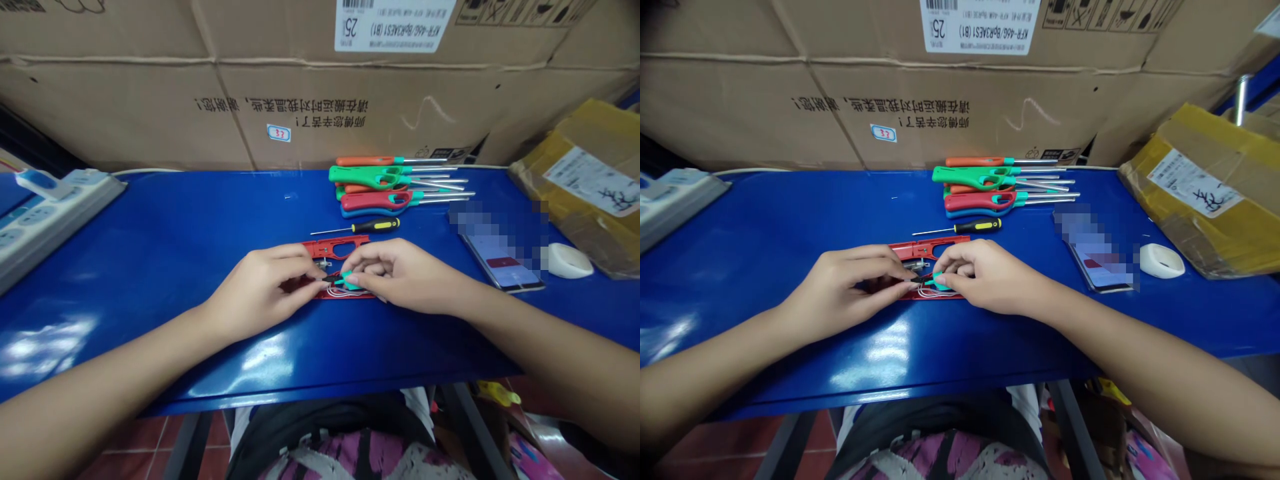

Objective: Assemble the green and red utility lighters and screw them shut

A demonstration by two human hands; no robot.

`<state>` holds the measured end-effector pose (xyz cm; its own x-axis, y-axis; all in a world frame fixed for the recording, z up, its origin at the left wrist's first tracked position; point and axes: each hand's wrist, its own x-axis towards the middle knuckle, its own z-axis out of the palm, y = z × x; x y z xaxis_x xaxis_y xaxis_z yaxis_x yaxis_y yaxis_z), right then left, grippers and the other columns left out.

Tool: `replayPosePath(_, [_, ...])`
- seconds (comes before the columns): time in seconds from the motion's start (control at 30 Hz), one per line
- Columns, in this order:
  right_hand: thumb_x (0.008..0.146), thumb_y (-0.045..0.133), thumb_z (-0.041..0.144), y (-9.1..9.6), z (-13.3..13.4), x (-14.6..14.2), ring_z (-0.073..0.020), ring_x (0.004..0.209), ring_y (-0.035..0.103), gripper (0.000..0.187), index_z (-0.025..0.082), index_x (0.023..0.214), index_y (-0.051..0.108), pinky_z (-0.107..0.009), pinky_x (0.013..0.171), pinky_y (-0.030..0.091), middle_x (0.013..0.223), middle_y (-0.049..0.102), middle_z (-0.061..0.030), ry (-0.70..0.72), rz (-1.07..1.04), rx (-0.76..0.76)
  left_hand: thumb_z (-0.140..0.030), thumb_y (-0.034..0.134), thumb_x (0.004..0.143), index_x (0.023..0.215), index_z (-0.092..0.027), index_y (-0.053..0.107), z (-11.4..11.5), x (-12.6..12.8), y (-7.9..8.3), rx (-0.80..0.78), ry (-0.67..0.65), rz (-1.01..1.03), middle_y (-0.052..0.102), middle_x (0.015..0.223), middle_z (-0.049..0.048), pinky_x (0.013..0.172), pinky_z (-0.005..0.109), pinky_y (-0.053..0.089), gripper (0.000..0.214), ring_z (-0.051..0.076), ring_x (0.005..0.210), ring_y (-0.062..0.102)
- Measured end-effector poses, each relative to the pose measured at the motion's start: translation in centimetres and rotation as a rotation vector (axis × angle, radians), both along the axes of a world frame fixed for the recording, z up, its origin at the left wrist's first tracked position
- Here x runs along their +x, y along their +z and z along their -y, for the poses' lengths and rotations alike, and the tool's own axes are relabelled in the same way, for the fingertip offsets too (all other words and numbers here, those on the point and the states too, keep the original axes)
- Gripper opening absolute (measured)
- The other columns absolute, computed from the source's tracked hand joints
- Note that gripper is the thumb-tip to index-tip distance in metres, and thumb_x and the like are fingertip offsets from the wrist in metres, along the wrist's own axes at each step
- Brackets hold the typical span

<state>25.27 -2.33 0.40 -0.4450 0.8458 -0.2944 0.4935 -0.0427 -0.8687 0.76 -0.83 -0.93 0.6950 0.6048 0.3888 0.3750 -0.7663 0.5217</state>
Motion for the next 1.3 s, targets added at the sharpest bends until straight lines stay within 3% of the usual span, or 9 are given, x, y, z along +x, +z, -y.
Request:
replayPosePath(0.23, [0.088,0.066,0.020,-0.88,-0.17,-0.81,-0.0110,0.074,0.064,0.008,0.015,0.093,0.070,-0.023,0.068,0.050,0.080,0.070,-0.0017,-0.065,-0.127,-0.087,-0.017,0.072,0.091,0.096,-0.012,0.078,0.13,0.28,-0.05,0.036,-0.030,0.067,0.074,0.088,0.0052,0.073,0.018,0.053,0.009,0.011,0.080,0.070])
replayPosePath(0.47, [0.087,0.069,0.024,-0.85,-0.21,-0.70,-0.0071,0.056,0.051,0.010,0.015,0.090,0.068,-0.021,0.054,0.042,0.063,0.058,0.0045,-0.037,-0.181,-0.097,-0.015,0.077,0.087,0.094,-0.011,0.081,0.19,0.33,-0.16,0.024,-0.022,0.145,0.076,0.086,0.0058,0.072,0.016,0.056,0.009,0.011,0.078,0.072])
replayPosePath(0.63, [0.086,0.070,0.022,-0.75,-0.23,-0.58,-0.0060,0.058,0.052,0.011,0.013,0.091,0.071,-0.019,0.053,0.040,0.066,0.060,0.0034,-0.037,-0.182,-0.068,-0.014,0.078,0.086,0.093,-0.011,0.081,0.19,0.31,-0.16,0.018,-0.035,0.166,0.077,0.085,0.0059,0.072,0.016,0.057,0.009,0.011,0.077,0.073])
replayPosePath(0.87, [0.084,0.072,0.023,-0.27,-0.28,-0.82,-0.0054,0.046,0.049,0.011,0.013,0.089,0.068,-0.018,0.041,0.036,0.056,0.059,0.0059,-0.113,-0.174,-0.175,-0.015,0.078,0.086,0.093,-0.012,0.081,0.19,0.42,-0.34,0.016,-0.023,0.173,0.079,0.086,0.0057,0.073,0.016,0.058,0.008,0.012,0.078,0.075])
replayPosePath(1.07, [0.082,0.073,0.019,-0.38,-0.39,-1.04,-0.0049,0.048,0.052,0.008,0.013,0.085,0.068,-0.017,0.044,0.038,0.056,0.061,0.0052,-0.142,-0.192,-0.189,-0.015,0.078,0.086,0.092,-0.012,0.081,0.21,0.42,-0.28,0.033,-0.025,0.179,0.078,0.085,0.0055,0.072,0.016,0.057,0.007,0.011,0.077,0.074])
replayPosePath(1.3, [0.080,0.075,0.023,-0.57,-0.43,-0.45,-0.0074,0.054,0.058,0.013,0.013,0.089,0.072,-0.019,0.047,0.041,0.065,0.065,0.0019,-0.033,-0.184,-0.142,-0.017,0.079,0.085,0.085,-0.013,0.081,0.59,0.90,-0.13,-0.030,0.017,0.221,0.077,0.079,0.0045,0.064,0.017,0.056,0.005,0.011,0.070,0.072])
